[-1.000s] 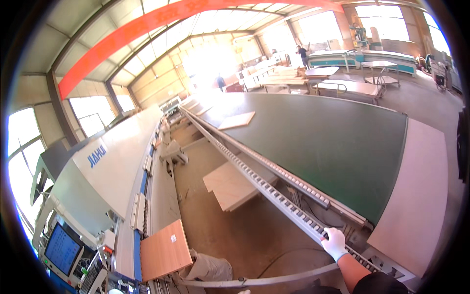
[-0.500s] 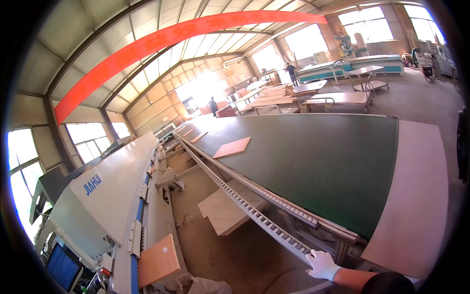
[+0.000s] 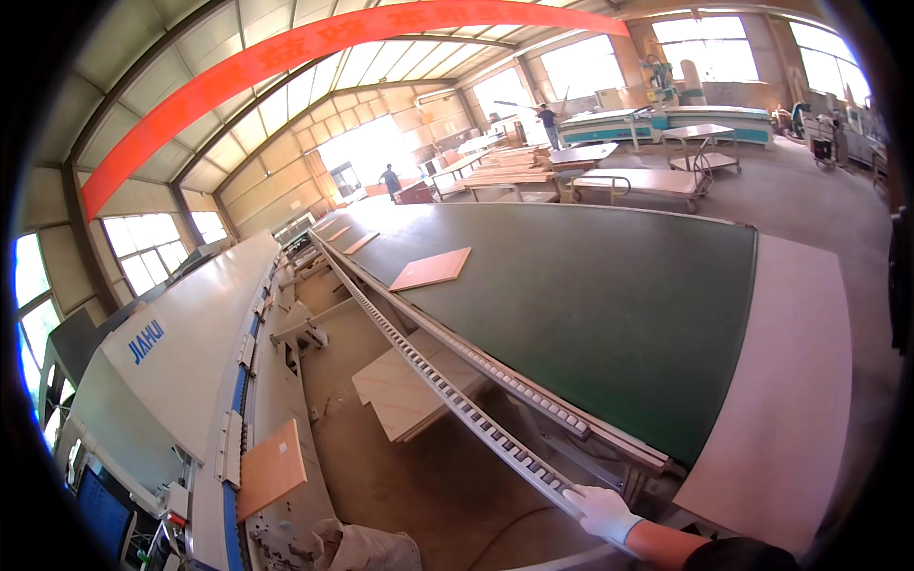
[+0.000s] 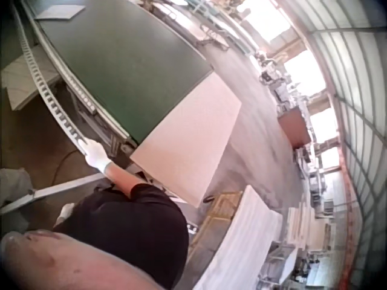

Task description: The person picks up wooden panels one by one from a conveyor belt, turns them over, and feeds them into an edge-banding machine by hand.

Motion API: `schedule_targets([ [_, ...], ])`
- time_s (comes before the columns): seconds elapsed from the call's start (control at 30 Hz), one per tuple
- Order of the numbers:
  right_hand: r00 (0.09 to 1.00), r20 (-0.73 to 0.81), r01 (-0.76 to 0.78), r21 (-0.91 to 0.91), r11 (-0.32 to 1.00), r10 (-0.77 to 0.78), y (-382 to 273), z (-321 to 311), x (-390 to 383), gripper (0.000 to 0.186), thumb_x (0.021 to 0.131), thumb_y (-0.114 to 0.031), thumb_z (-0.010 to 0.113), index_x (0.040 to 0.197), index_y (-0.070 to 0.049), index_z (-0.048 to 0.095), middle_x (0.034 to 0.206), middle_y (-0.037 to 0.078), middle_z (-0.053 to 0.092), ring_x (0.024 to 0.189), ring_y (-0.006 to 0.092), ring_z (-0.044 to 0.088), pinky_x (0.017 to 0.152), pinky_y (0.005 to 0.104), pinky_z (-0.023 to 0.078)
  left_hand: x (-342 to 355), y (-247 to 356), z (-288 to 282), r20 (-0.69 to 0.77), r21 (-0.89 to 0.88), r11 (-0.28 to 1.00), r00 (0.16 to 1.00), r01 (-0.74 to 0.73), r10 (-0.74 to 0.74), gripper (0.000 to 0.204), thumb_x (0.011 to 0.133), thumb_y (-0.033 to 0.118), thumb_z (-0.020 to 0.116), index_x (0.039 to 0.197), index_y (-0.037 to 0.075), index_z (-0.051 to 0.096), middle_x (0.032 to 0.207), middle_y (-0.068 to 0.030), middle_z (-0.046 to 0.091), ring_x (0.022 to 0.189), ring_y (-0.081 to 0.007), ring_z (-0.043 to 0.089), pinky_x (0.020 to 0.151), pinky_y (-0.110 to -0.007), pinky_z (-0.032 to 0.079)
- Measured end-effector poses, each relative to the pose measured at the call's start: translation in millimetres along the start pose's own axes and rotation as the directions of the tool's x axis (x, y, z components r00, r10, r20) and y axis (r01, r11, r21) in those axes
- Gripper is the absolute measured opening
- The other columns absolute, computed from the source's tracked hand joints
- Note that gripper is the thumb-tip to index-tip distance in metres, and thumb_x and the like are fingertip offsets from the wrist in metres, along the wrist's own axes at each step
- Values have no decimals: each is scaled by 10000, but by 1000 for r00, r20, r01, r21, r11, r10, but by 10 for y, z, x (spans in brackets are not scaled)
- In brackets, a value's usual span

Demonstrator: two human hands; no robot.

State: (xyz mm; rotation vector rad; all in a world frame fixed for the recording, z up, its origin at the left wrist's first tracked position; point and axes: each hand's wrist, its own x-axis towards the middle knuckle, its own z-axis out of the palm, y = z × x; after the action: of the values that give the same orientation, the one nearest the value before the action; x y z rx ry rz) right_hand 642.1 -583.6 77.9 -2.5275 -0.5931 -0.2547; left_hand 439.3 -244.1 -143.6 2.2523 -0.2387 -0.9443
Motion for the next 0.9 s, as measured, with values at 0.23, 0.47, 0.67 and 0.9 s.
schedule_targets([
  [0.23, 995, 96, -38, 10, 999, 37, 21, 61, 28, 540, 819, -176, 588, 1346, -118, 486, 1278, 142, 551, 1052, 351, 586, 828, 466, 493, 293, 502, -41, 37, -152, 976, 988, 154, -150, 333, 977, 259, 412, 1012, 66, 682, 1109, -210, 642, 1080, -372, 563, 925, -439, 416],
  [0.47, 996, 73, -47, 26, 999, 45, -12, 40, 73, 545, 824, -170, 580, 1357, -120, 478, 1288, 134, 547, 1050, 346, 581, 829, 467, 492, 410, 578, -283, -20, -264, 956, 990, 129, -139, 376, 993, 258, 382, 1002, 13, 666, 1092, -238, 627, 1059, -377, 562, 906, -432, 426],
  [0.67, 997, 62, -48, 27, 998, 46, -21, -18, 86, 548, 830, -177, 574, 1366, -129, 471, 1314, 136, 534, 1072, 356, 573, 850, 464, 493, 408, 213, -372, -51, -168, 977, 988, 133, -143, 322, 979, 202, 394, 1086, 6, 626, 1148, -243, 608, 1050, -395, 569, 945, -431, 430],
  [0.9, 995, 97, -30, 47, 998, 25, 10, 7, 99, 551, 826, -182, 576, 1362, -112, 468, 1281, 150, 535, 1055, 371, 571, 843, 471, 493, 69, 161, -264, -126, -172, 973, 976, 156, -179, 315, 958, 205, 418, 1111, 23, 623, 1154, -259, 611, 1125, -382, 566, 957, -453, 444],
])
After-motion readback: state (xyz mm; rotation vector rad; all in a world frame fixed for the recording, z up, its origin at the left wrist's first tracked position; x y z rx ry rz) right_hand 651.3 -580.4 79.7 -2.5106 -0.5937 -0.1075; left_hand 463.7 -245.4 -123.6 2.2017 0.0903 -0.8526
